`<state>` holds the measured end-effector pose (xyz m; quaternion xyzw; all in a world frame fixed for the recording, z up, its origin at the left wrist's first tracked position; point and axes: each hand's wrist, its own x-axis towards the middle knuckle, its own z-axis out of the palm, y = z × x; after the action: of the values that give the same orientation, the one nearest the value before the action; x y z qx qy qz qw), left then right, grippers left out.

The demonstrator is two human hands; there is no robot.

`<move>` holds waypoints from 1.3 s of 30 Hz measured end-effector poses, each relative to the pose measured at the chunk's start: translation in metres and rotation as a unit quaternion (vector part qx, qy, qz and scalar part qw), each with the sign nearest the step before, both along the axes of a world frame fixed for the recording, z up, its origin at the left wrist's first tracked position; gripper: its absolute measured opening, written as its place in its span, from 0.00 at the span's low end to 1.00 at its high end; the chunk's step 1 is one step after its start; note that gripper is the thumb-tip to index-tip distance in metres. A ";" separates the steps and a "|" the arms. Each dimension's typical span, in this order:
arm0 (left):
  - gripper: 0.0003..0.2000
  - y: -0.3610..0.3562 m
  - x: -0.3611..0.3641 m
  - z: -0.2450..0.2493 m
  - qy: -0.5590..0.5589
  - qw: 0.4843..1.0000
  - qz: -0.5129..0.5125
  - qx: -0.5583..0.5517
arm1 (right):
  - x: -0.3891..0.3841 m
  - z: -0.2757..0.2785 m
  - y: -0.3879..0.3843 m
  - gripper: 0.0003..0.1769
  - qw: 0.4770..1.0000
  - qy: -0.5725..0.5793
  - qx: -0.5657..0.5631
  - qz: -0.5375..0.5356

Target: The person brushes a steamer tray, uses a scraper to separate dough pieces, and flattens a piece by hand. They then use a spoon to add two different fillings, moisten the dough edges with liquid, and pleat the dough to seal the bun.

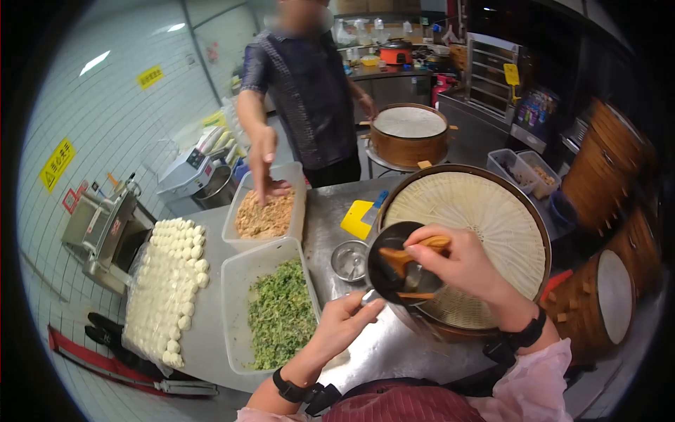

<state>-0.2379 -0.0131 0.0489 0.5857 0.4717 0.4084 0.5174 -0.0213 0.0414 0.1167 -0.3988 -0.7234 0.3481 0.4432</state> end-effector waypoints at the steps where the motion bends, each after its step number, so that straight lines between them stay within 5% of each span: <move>1: 0.15 0.000 0.001 0.001 0.026 0.999 -0.017 0.018 | 0.002 0.005 -0.002 0.10 1.000 -0.003 0.023 -0.006; 6: 0.13 -0.003 0.011 0.019 0.120 0.981 -0.050 0.141 | 0.018 0.024 -0.016 0.09 0.997 0.002 -0.011 -0.076; 8: 0.11 -0.005 0.013 0.020 0.121 0.979 -0.049 0.158 | 0.023 0.029 -0.024 0.08 0.965 -0.125 0.197 -0.119; 12: 0.11 -0.006 0.022 0.019 0.130 0.978 -0.037 0.158 | 0.024 0.017 -0.035 0.07 0.952 -0.202 0.175 -0.150; 17: 0.12 -0.004 0.034 0.005 0.071 0.991 -0.047 0.099 | 0.028 0.014 -0.044 0.07 0.982 -0.131 0.036 -0.134; 21: 0.12 -0.002 0.034 0.012 0.058 0.994 -0.072 0.064 | 0.039 0.021 -0.043 0.06 0.978 -0.112 0.101 -0.143; 23: 0.13 -0.002 0.033 0.007 -0.024 0.996 -0.067 -0.047 | 0.045 0.017 -0.042 0.06 0.976 -0.130 0.123 -0.121; 25: 0.13 -0.003 0.032 0.012 -0.020 0.996 -0.065 -0.058 | 0.050 0.017 -0.041 0.06 0.974 -0.142 0.146 -0.101; 27: 0.13 0.001 0.033 0.013 -0.021 0.995 -0.063 -0.071 | 0.056 0.024 -0.043 0.06 0.991 -0.002 0.014 -0.133; 30: 0.13 0.001 0.031 0.011 -0.012 0.994 -0.062 -0.086 | 0.056 0.015 -0.040 0.06 0.987 -0.079 0.070 -0.121; 39: 0.14 0.003 0.022 0.003 -0.044 0.995 -0.027 -0.082 | 0.064 0.009 -0.036 0.07 0.973 0.130 -0.005 -0.193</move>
<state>-0.2161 -0.0103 0.0522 0.5357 0.4645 0.3793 0.5945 0.0425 0.0057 0.1254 -0.4842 -0.5673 0.3089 0.5902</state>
